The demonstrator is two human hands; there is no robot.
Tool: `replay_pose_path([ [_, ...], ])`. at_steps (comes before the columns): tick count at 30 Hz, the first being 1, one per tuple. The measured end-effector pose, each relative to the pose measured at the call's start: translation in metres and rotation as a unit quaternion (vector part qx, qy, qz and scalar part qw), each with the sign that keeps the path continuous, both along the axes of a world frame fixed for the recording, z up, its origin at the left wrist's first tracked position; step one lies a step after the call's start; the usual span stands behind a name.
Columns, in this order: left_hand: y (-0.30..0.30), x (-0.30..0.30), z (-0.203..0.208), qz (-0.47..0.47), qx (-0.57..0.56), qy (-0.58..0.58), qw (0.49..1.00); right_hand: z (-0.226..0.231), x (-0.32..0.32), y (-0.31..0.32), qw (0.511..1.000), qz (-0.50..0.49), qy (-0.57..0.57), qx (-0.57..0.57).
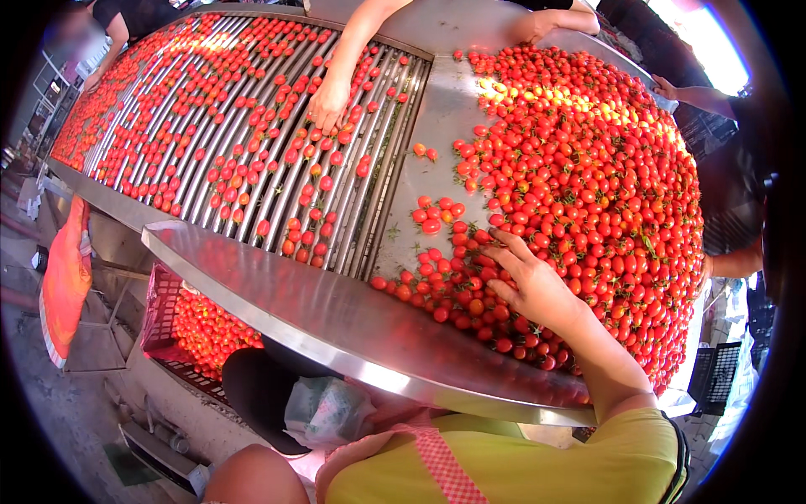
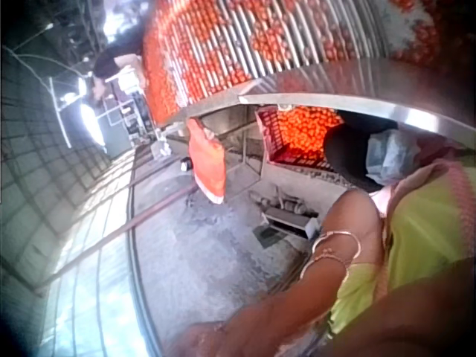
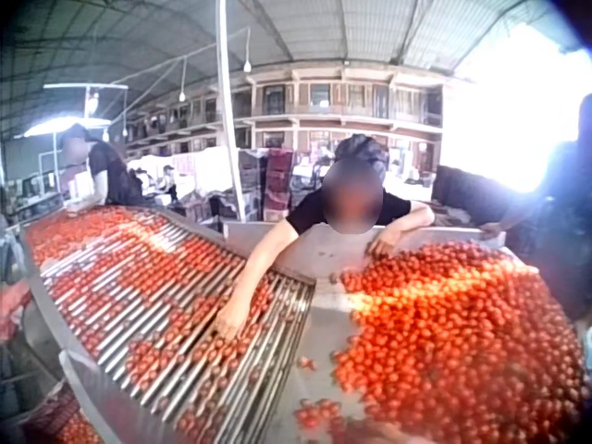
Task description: The person picks small red fruits from a moving conveyor belt by hand and places them into a red plastic crate.
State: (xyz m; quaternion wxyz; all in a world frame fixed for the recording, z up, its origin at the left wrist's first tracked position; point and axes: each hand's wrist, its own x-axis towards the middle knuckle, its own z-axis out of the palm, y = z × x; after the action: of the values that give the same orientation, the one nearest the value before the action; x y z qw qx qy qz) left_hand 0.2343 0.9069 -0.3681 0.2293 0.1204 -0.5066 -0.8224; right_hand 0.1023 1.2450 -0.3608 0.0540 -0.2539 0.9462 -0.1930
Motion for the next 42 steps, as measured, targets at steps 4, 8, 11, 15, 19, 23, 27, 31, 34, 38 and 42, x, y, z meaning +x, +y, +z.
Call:
replay_pose_path([
  [4,0.000,-0.007,-0.013,0.023,-0.026,-0.029,0.999,-0.003,-0.002,0.004,1.000,-0.002,0.002,0.006],
  [8,-0.003,-0.017,-0.019,0.051,-0.047,-0.037,0.997,0.001,-0.007,0.004,0.999,-0.027,-0.041,0.017],
  [11,-0.011,-0.021,-0.019,0.086,-0.065,-0.039,0.993,0.003,-0.006,0.003,0.998,-0.005,-0.045,0.032],
  [15,-0.026,-0.033,-0.012,0.184,-0.123,0.002,0.975,0.000,-0.005,0.006,0.993,-0.012,-0.097,0.070],
  [19,-0.056,-0.051,0.019,0.348,-0.208,0.103,0.908,-0.017,0.001,0.006,0.988,0.031,-0.078,0.132],
  [23,-0.068,-0.130,0.050,0.349,-0.191,0.183,0.899,-0.033,0.005,-0.004,0.957,0.027,-0.093,0.274],
  [27,-0.072,-0.235,0.034,0.148,-0.059,0.146,0.976,-0.039,0.001,-0.021,0.917,0.031,-0.117,0.379],
  [31,-0.131,-0.303,-0.028,0.143,0.045,0.029,0.988,-0.043,-0.006,-0.038,0.905,0.046,-0.108,0.409],
  [34,-0.166,-0.314,-0.088,0.266,0.045,-0.038,0.962,-0.051,-0.014,-0.048,0.903,0.046,-0.107,0.415],
  [38,-0.188,-0.319,-0.107,0.267,0.247,-0.093,0.927,-0.083,-0.027,-0.048,0.945,-0.021,-0.109,0.307],
  [42,-0.179,-0.322,-0.104,0.264,0.204,-0.055,0.941,-0.101,-0.054,-0.087,0.980,-0.074,-0.127,0.133],
])
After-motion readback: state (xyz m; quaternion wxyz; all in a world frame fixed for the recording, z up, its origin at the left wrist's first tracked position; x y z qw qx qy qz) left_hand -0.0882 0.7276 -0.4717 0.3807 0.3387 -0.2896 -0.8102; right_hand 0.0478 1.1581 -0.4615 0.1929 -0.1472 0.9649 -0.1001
